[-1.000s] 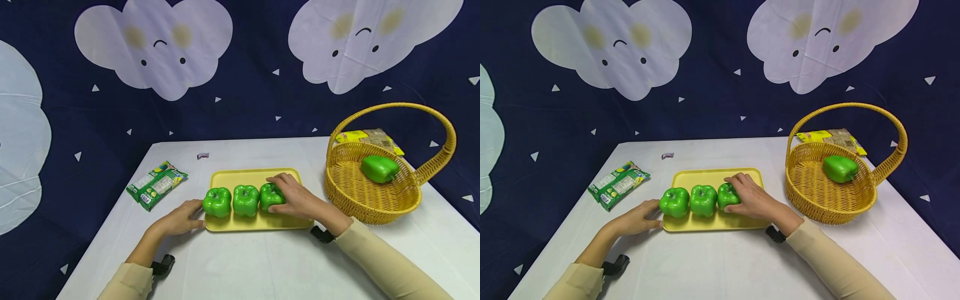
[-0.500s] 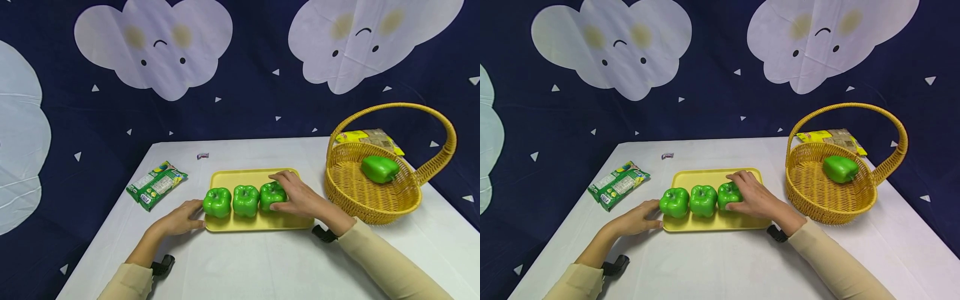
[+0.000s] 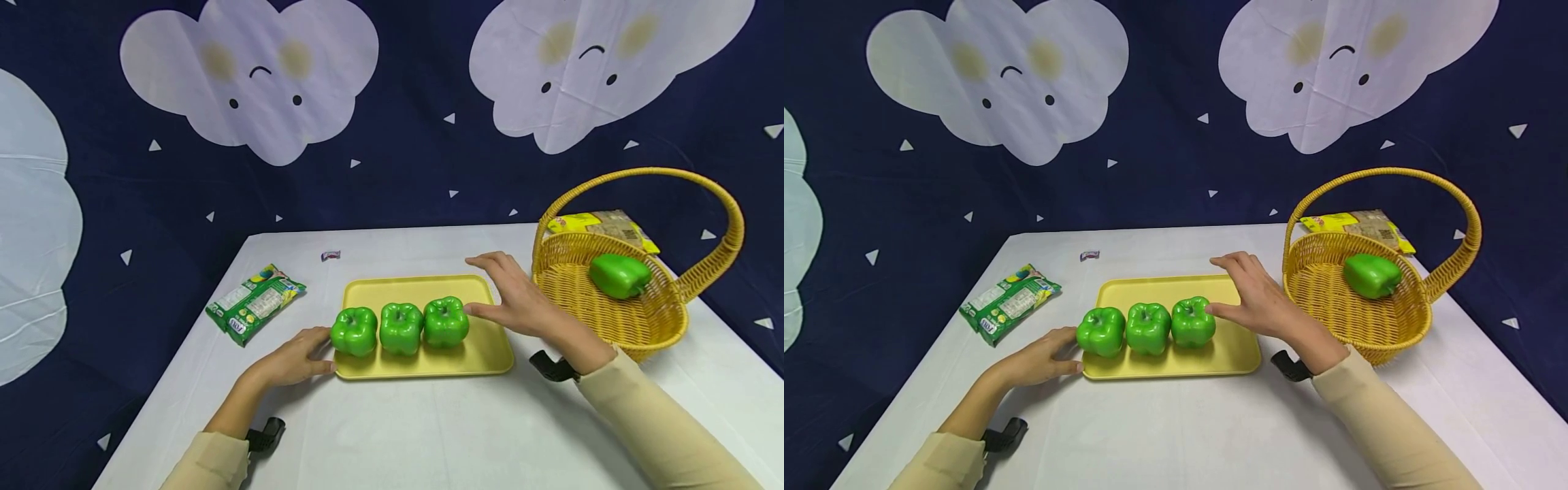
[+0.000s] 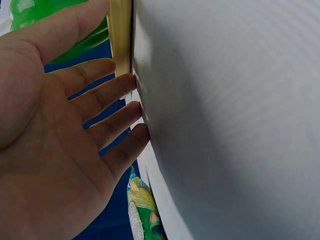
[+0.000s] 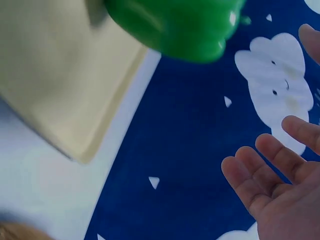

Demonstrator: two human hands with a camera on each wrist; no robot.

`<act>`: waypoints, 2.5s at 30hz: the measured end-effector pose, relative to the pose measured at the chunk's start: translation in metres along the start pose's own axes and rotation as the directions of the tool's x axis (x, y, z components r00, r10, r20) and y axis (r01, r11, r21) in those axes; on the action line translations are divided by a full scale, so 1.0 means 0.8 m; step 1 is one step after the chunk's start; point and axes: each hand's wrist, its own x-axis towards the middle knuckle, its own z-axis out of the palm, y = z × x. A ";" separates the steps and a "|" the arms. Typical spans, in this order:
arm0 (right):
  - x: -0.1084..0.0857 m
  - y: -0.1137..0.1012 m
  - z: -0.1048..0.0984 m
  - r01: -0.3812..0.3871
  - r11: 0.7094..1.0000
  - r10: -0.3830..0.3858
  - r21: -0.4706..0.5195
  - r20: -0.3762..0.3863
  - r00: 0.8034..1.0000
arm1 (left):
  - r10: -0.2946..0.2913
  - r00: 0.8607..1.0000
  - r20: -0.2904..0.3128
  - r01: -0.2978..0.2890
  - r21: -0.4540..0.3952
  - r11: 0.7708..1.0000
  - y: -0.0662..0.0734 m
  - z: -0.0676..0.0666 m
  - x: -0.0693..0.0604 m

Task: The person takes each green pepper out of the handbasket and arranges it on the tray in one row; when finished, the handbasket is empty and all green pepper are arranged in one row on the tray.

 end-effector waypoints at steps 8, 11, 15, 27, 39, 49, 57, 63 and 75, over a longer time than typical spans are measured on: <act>-0.003 0.017 -0.030 -0.037 0.999 0.036 -0.019 -0.064 0.997 | -0.008 1.000 0.003 0.008 0.000 1.000 0.000 0.000 0.000; -0.006 0.022 -0.041 -0.078 0.997 0.076 -0.020 -0.058 0.995 | -0.009 1.000 0.004 0.009 -0.005 1.000 -0.001 0.000 0.000; -0.010 0.029 -0.054 -0.133 0.991 0.132 -0.031 -0.033 0.991 | -0.008 1.000 0.007 0.008 -0.004 1.000 0.000 -0.001 -0.001; -0.025 0.053 -0.076 -0.283 0.959 0.283 -0.034 0.009 0.959 | -0.007 1.000 0.000 0.007 -0.001 1.000 0.000 0.000 -0.001; -0.038 0.078 -0.083 -0.309 0.950 0.308 -0.047 -0.037 0.951 | -0.006 1.000 -0.002 0.006 -0.004 1.000 0.001 0.000 -0.001; -0.037 0.089 -0.105 -0.354 0.934 0.351 -0.046 -0.048 0.935 | -0.011 1.000 0.003 0.011 -0.006 1.000 0.002 -0.001 -0.001; -0.035 0.112 -0.117 -0.411 0.904 0.411 -0.113 -0.027 0.911 | -0.018 1.000 0.002 0.018 -0.009 1.000 0.001 0.001 0.000; -0.038 0.132 -0.122 -0.469 0.874 0.473 -0.129 -0.002 0.881 | -0.029 1.000 0.003 0.029 -0.011 1.000 0.001 0.002 0.001; -0.050 0.160 -0.124 -0.548 0.818 0.561 -0.173 0.032 0.827 | -0.022 1.000 0.005 0.022 -0.008 1.000 0.001 0.001 0.001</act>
